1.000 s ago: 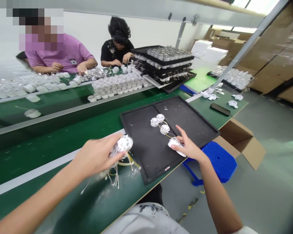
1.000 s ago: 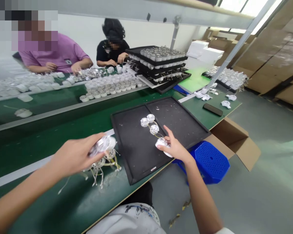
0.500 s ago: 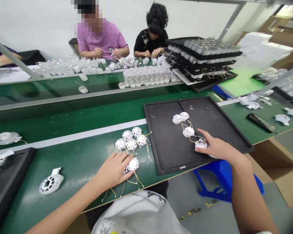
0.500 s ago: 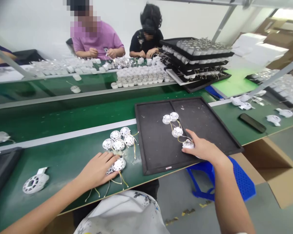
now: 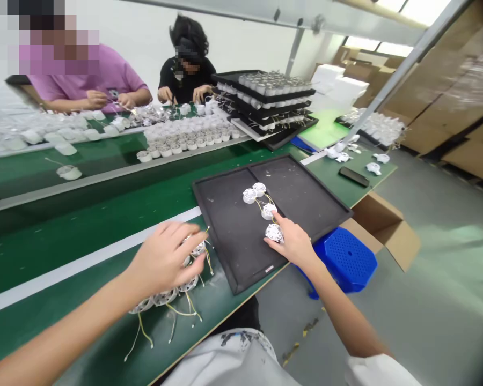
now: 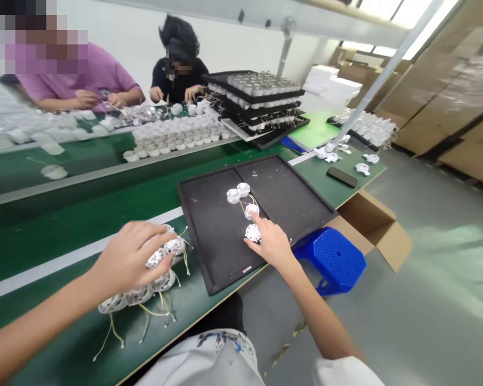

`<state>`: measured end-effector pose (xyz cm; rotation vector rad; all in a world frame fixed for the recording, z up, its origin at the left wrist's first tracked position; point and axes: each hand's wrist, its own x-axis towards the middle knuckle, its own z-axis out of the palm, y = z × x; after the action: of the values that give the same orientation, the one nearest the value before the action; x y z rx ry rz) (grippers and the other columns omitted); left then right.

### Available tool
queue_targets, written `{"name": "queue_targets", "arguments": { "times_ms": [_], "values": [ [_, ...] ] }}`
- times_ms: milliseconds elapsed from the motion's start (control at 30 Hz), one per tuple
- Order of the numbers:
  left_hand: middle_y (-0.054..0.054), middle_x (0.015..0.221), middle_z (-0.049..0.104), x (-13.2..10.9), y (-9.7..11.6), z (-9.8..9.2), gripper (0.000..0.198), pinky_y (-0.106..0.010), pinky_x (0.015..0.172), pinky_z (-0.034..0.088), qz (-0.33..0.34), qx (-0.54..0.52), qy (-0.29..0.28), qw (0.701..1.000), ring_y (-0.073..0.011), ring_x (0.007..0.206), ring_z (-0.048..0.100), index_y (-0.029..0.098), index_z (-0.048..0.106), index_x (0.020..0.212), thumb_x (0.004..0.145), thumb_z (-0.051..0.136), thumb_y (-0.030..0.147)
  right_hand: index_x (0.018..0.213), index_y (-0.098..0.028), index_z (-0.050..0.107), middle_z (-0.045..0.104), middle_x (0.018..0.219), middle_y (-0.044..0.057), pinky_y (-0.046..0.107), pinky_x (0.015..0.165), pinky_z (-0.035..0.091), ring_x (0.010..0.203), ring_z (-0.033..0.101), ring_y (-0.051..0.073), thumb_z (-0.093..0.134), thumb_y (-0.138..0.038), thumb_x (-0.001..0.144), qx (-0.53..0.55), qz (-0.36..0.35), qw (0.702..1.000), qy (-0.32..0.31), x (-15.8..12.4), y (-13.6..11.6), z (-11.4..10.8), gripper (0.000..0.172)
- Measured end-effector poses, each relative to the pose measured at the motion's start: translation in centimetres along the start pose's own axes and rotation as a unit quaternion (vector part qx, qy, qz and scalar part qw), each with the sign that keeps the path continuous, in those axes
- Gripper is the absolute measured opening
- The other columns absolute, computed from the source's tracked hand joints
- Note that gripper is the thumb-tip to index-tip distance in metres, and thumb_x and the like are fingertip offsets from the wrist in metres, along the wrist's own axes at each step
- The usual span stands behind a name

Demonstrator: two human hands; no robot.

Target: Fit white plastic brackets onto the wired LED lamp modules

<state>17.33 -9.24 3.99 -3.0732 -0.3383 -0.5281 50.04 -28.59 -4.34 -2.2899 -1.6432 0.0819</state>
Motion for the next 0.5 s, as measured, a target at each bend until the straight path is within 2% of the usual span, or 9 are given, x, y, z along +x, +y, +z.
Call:
{"name": "queue_targets", "arguments": {
  "times_ms": [67,133,200,233,300,367,433,500],
  "values": [
    [-0.013,0.142,0.061,7.4,-0.2,1.1,0.045,-0.05,0.107,0.049,0.028,-0.032,-0.049,0.998,-0.0333,0.127,0.059,0.026,0.059,0.141,0.097,0.055,0.033,0.165,-0.019,0.034,0.067,0.135,0.014,0.044,0.105,0.051,0.121,0.063,0.032,0.062,-0.051,0.099,-0.001,0.003,1.0,0.003,0.4,-0.3,0.2,0.079],
    [-0.013,0.168,0.037,14.7,-0.4,3.5,0.068,-0.053,0.117,0.043,0.071,-0.055,-0.118,0.989,-0.0377,0.151,0.038,0.027,0.046,0.156,0.09,0.063,0.031,0.166,-0.017,0.031,0.065,0.136,0.015,0.044,0.106,0.051,0.122,0.061,0.032,0.062,-0.048,0.098,-0.008,0.021,1.0,0.016,0.8,-0.9,0.5,0.082],
    [-0.01,0.18,0.01,20.6,-0.9,6.5,0.096,-0.056,0.117,0.044,0.077,-0.062,-0.221,0.97,-0.0419,0.16,0.021,0.031,0.031,0.165,0.079,0.074,0.029,0.169,-0.017,0.025,0.061,0.142,0.016,0.043,0.103,0.052,0.126,0.058,0.033,0.063,-0.046,0.096,-0.019,0.049,0.998,0.041,1.3,-1.6,0.7,0.087],
    [-0.01,0.181,0.006,22.8,-1.2,7.9,0.105,-0.056,0.115,0.046,0.077,-0.064,-0.245,0.964,-0.0433,0.159,0.022,0.032,0.028,0.167,0.075,0.078,0.03,0.17,-0.019,0.021,0.057,0.146,0.017,0.043,0.101,0.054,0.128,0.056,0.034,0.064,-0.045,0.094,-0.023,0.072,0.996,0.053,1.5,-2.0,0.8,0.091],
    [-0.013,0.179,0.012,25.4,-1.6,10.3,0.11,-0.056,0.111,0.05,0.072,-0.065,-0.275,0.956,-0.0454,0.155,0.032,0.032,0.03,0.166,0.069,0.082,0.034,0.172,-0.022,0.011,0.05,0.155,0.016,0.04,0.093,0.056,0.131,0.055,0.034,0.066,-0.046,0.092,-0.028,0.125,0.99,0.055,2.2,-2.6,0.9,0.1],
    [-0.015,0.173,0.026,26.0,-1.7,11.7,0.101,-0.053,0.107,0.053,0.07,-0.069,-0.282,0.954,-0.0439,0.146,0.045,0.031,0.04,0.161,0.07,0.082,0.037,0.173,-0.025,0.004,0.048,0.16,0.015,0.039,0.089,0.057,0.131,0.057,0.034,0.067,-0.05,0.092,-0.027,0.162,0.986,0.038,3.0,-2.8,0.8,0.106],
    [-0.014,0.166,0.037,25.3,-1.4,12.4,0.086,-0.047,0.101,0.057,0.073,-0.077,-0.283,0.953,-0.0385,0.134,0.059,0.031,0.049,0.154,0.073,0.078,0.037,0.172,-0.03,0.011,0.05,0.16,0.014,0.039,0.089,0.057,0.129,0.059,0.033,0.068,-0.053,0.093,-0.026,0.16,0.987,0.018,3.8,-2.7,0.6,0.1],
    [-0.011,0.158,0.043,24.1,-0.8,12.7,0.076,-0.041,0.094,0.059,0.071,-0.088,-0.276,0.954,-0.0321,0.118,0.068,0.032,0.053,0.149,0.076,0.075,0.038,0.169,-0.034,0.026,0.054,0.156,0.011,0.038,0.09,0.057,0.126,0.063,0.032,0.069,-0.052,0.094,-0.025,0.143,0.989,0.01,4.3,-2.5,0.6,0.088]
  ]
}}
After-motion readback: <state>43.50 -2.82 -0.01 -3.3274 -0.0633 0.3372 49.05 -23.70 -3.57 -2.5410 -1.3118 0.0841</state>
